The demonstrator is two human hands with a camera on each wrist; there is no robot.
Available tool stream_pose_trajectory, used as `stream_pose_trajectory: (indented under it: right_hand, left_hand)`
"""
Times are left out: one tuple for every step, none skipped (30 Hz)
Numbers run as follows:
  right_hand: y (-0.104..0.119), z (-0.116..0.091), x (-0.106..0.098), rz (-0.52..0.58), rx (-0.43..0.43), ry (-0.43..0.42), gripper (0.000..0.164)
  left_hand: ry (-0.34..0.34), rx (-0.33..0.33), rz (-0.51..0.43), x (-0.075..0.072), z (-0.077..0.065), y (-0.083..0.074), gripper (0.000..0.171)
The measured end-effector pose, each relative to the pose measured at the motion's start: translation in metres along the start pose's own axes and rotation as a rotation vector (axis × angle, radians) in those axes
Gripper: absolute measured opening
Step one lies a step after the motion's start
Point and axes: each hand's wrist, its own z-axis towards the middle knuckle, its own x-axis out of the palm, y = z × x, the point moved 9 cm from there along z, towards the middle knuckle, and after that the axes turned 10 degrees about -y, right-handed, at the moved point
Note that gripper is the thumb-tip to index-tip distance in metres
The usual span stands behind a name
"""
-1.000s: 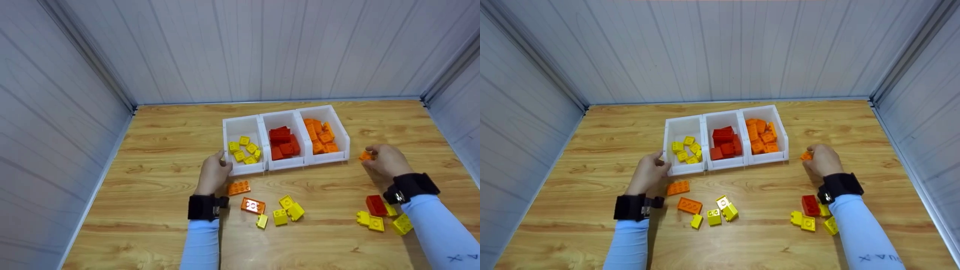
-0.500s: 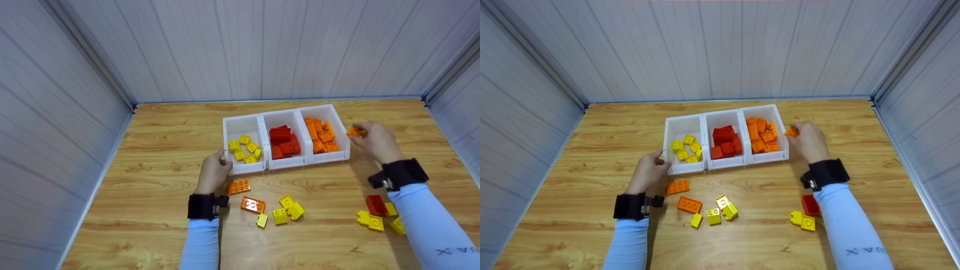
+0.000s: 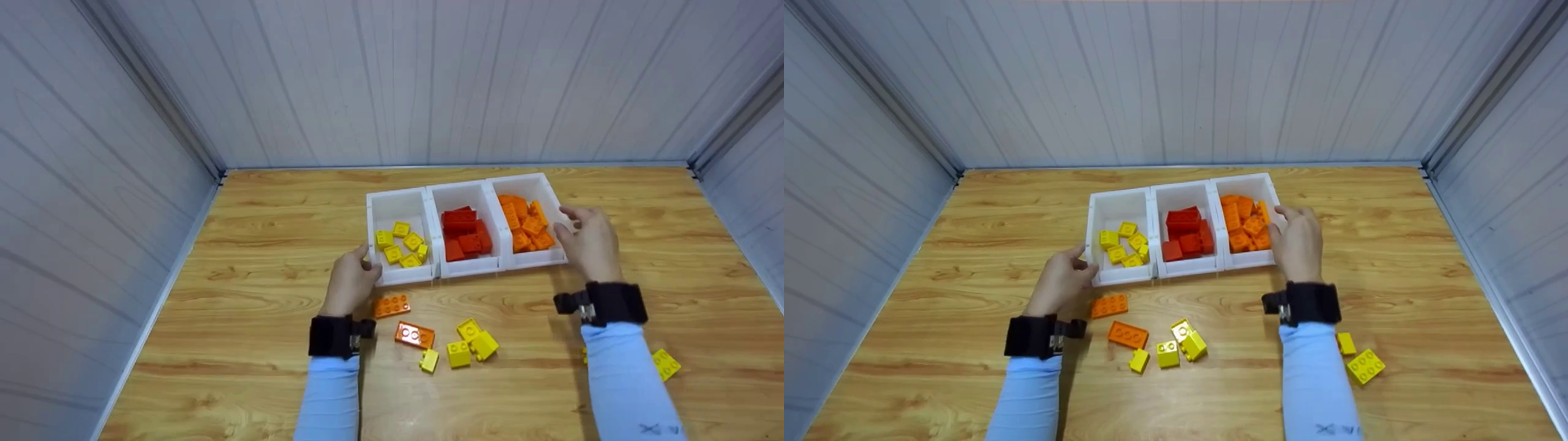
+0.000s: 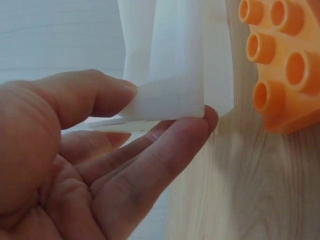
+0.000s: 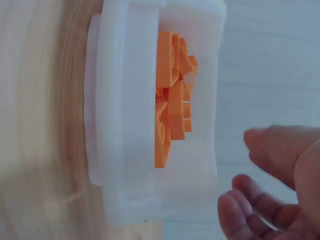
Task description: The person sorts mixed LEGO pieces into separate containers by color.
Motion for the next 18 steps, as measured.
stream_pose_trajectory:
  right_hand:
    - [-0.004, -0.006, -0.001, 0.002, 0.029, -0.014, 0.041]
    - [-0.007, -0.012, -0.002, 0.001, 0.056, -0.022, 0.042]
    - [-0.010, -0.018, -0.002, -0.005, 0.076, -0.023, 0.043]
    - [-0.013, -0.023, -0.002, -0.009, 0.095, -0.019, 0.045]
    - [-0.015, -0.027, -0.001, -0.013, 0.113, -0.012, 0.047]
    - [-0.017, -0.032, 0.000, -0.014, 0.128, -0.002, 0.050]
    - [-0.018, -0.035, 0.003, -0.008, 0.141, 0.008, 0.053]
    - [-0.020, -0.039, 0.007, -0.004, 0.151, 0.022, 0.055]
    - [-0.021, -0.042, 0.010, 0.003, 0.163, 0.035, 0.059]
    - [-0.022, -0.044, 0.013, 0.008, 0.172, 0.046, 0.062]
    - [-0.023, -0.046, 0.016, 0.010, 0.172, 0.054, 0.065]
    - [-0.022, -0.047, 0.018, 0.013, 0.168, 0.059, 0.068]
    - [-0.022, -0.048, 0.020, 0.014, 0.163, 0.059, 0.070]
    - [-0.022, -0.048, 0.021, 0.016, 0.158, 0.058, 0.072]
    - [-0.022, -0.048, 0.022, 0.018, 0.157, 0.057, 0.074]
    - [-0.022, -0.048, 0.022, 0.018, 0.151, 0.056, 0.075]
    - [-0.022, -0.048, 0.022, 0.019, 0.148, 0.055, 0.076]
    - [-0.022, -0.048, 0.023, 0.021, 0.149, 0.056, 0.077]
  left_hand:
    - [0.003, -0.003, -0.001, 0.000, 0.000, 0.001, 0.059]
    - [0.005, -0.005, 0.001, 0.001, 0.000, 0.001, 0.059]
    - [0.004, -0.008, 0.002, 0.000, 0.000, 0.002, 0.059]
    - [0.003, -0.012, 0.002, 0.001, 0.000, 0.002, 0.059]
    - [0.002, -0.015, 0.002, 0.001, 0.000, 0.002, 0.059]
    - [0.000, -0.016, 0.005, 0.002, 0.001, 0.002, 0.059]
    - [-0.002, -0.021, 0.009, 0.001, 0.001, 0.002, 0.059]
    - [-0.004, -0.023, 0.013, 0.001, 0.001, 0.003, 0.059]
    - [-0.005, -0.027, 0.017, 0.001, 0.001, 0.003, 0.059]
    - [-0.004, -0.027, 0.021, 0.001, 0.001, 0.004, 0.059]
    - [-0.004, -0.027, 0.025, 0.001, 0.001, 0.004, 0.060]
    - [-0.002, -0.026, 0.026, 0.002, 0.001, 0.003, 0.060]
    - [-0.002, -0.028, 0.027, 0.002, 0.001, 0.003, 0.060]
    - [-0.002, -0.030, 0.028, 0.002, 0.001, 0.003, 0.060]
    - [-0.003, -0.034, 0.029, 0.002, 0.001, 0.003, 0.060]
    - [-0.004, -0.040, 0.031, 0.002, 0.001, 0.003, 0.060]
    - [-0.005, -0.046, 0.034, 0.002, 0.001, 0.003, 0.060]
    - [-0.004, -0.055, 0.040, 0.002, 0.001, 0.003, 0.060]
